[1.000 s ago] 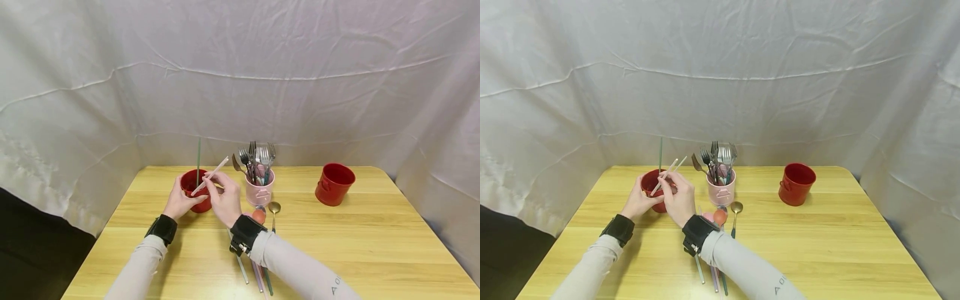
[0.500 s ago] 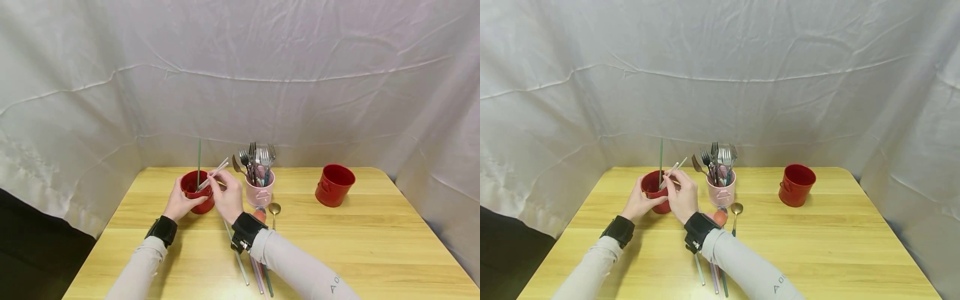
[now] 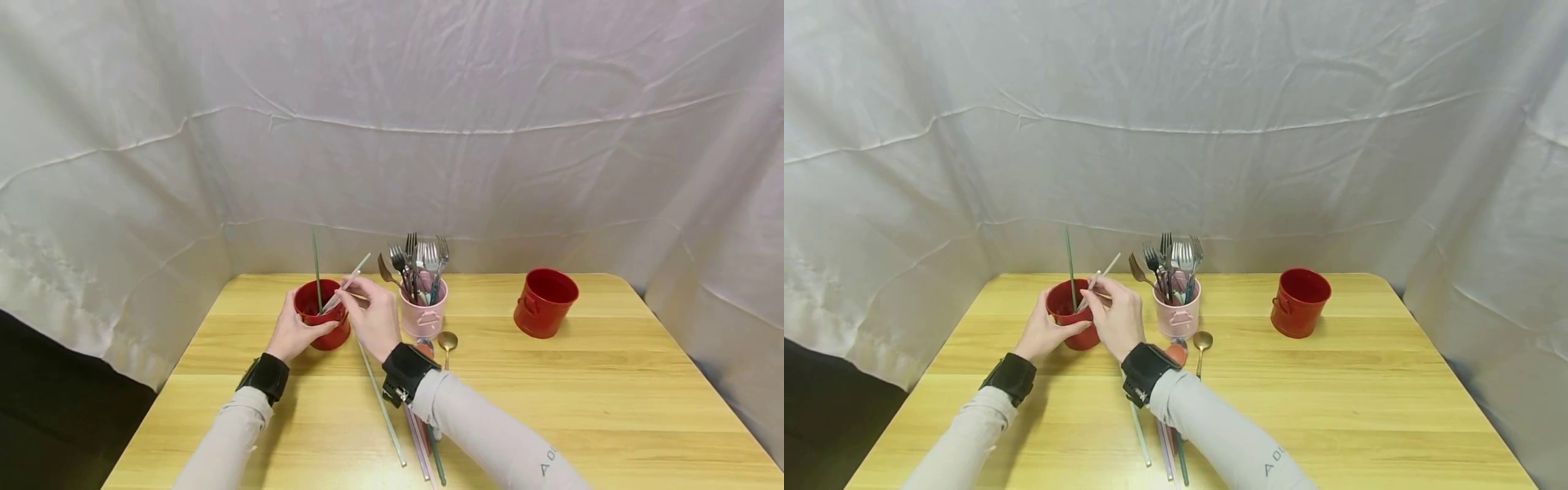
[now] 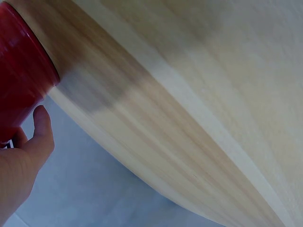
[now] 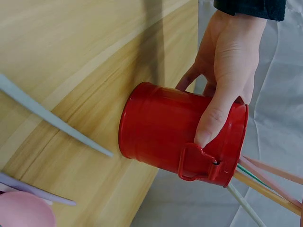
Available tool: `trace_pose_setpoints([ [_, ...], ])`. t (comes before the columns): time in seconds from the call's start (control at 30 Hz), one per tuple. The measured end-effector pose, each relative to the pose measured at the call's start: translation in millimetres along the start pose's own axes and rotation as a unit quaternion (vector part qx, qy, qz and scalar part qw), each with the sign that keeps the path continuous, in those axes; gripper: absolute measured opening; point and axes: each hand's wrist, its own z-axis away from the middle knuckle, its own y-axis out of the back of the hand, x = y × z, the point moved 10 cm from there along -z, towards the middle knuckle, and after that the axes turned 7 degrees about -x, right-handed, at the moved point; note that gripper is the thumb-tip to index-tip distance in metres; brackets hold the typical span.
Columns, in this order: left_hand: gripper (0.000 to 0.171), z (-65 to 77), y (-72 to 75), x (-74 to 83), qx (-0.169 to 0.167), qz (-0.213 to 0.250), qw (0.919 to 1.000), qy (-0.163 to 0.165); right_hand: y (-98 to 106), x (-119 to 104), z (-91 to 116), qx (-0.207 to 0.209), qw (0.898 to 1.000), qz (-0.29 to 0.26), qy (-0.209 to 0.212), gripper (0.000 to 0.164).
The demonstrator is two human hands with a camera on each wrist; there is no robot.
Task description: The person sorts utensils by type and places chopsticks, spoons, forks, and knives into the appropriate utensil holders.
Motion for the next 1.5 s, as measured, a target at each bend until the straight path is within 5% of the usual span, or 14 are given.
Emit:
trace_pose_setpoints([
  [0.73, 0.087, -0.8, -0.1, -3.6, 0.004, 0.009, 0.9999, -0.007, 7, 20, 16, -0.019, 0.997, 0.065, -0.042, 0.016],
  [0.87, 0.087, -0.6, 0.2, -3.2, 0.005, 0.006, 0.9999, -0.008, 8, 32, 24, -0.048, 0.992, 0.093, -0.071, 0.012],
  [1.1, 0.088, -2.3, -0.1, -6.4, 0.001, 0.001, 0.9999, -0.011, -2, 52, 41, -0.176, 0.961, 0.168, -0.129, 0.012],
  [1.3, 0.088, -1.6, 0.8, -5.5, 0.0, 0.004, 1.0, -0.007, -9, 49, 54, -0.246, 0.933, 0.236, -0.119, 0.011],
  [1.5, 0.092, -10.5, 0.8, -32.1, 0.007, -0.007, 0.9999, 0.006, -14, 54, 68, -0.302, 0.907, 0.264, -0.129, 0.015],
])
